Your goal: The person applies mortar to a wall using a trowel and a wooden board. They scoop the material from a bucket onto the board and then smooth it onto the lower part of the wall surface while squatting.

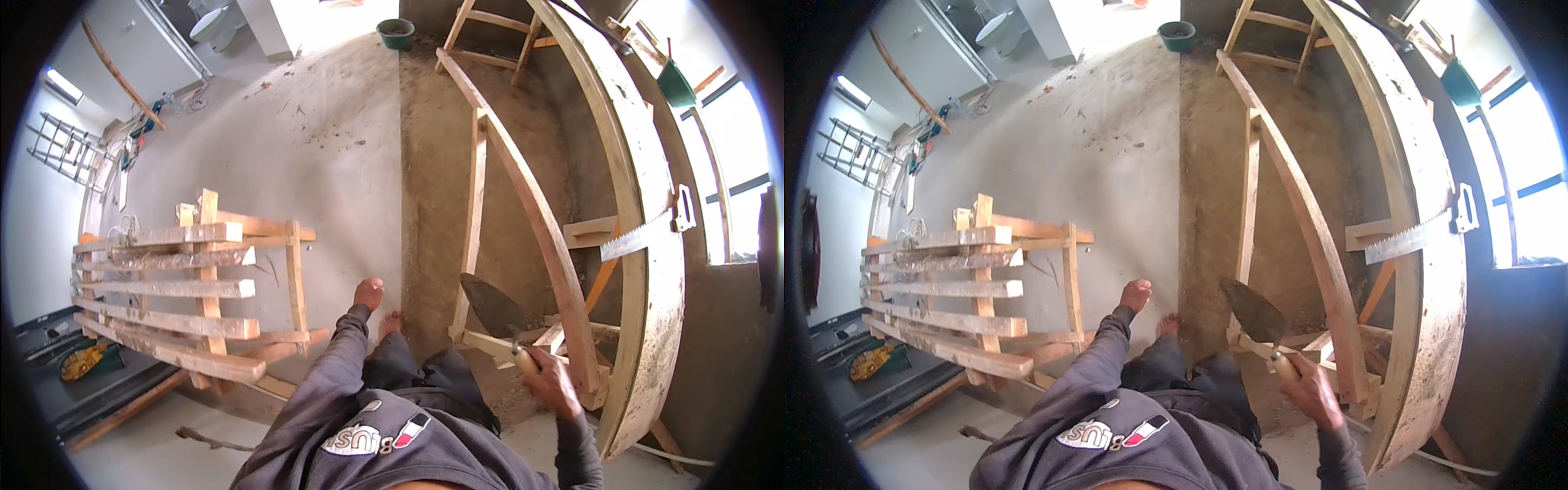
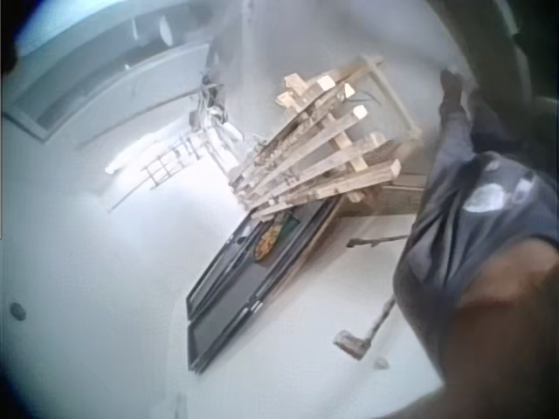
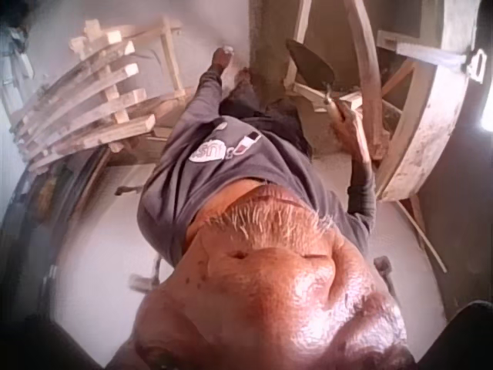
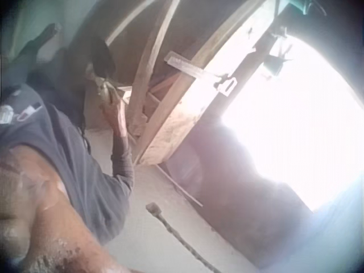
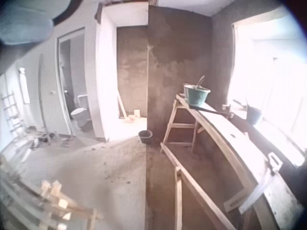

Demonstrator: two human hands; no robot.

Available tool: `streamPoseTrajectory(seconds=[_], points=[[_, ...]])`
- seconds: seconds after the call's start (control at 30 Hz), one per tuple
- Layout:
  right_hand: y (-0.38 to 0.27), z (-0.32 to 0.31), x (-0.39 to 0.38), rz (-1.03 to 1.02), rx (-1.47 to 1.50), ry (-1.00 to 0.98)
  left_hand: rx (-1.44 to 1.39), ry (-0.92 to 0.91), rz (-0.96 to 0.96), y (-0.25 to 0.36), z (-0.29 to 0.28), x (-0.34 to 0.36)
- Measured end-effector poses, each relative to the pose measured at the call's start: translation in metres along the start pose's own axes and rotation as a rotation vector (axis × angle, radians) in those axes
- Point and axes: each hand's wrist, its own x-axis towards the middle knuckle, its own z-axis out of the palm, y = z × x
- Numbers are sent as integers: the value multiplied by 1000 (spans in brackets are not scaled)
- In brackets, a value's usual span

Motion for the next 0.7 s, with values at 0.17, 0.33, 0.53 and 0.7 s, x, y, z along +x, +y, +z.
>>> streamPoseTrajectory(seconds=[0.17, 0.33, 0.53, 0.7], points=[[60, 51, 60, 270, 506, 1, -35, -89, -190, 46, -28, 54], [59, 77, 111, 238, 589, 88, -79, -60, -218, 53, -61, 88], [35, 81, 196, -44, 111, 336, -246, -109, -368, 47, -99, 167], [-40, 43, 255, 62, -32, 312, -324, -101, -418, 32, -156, 225]])
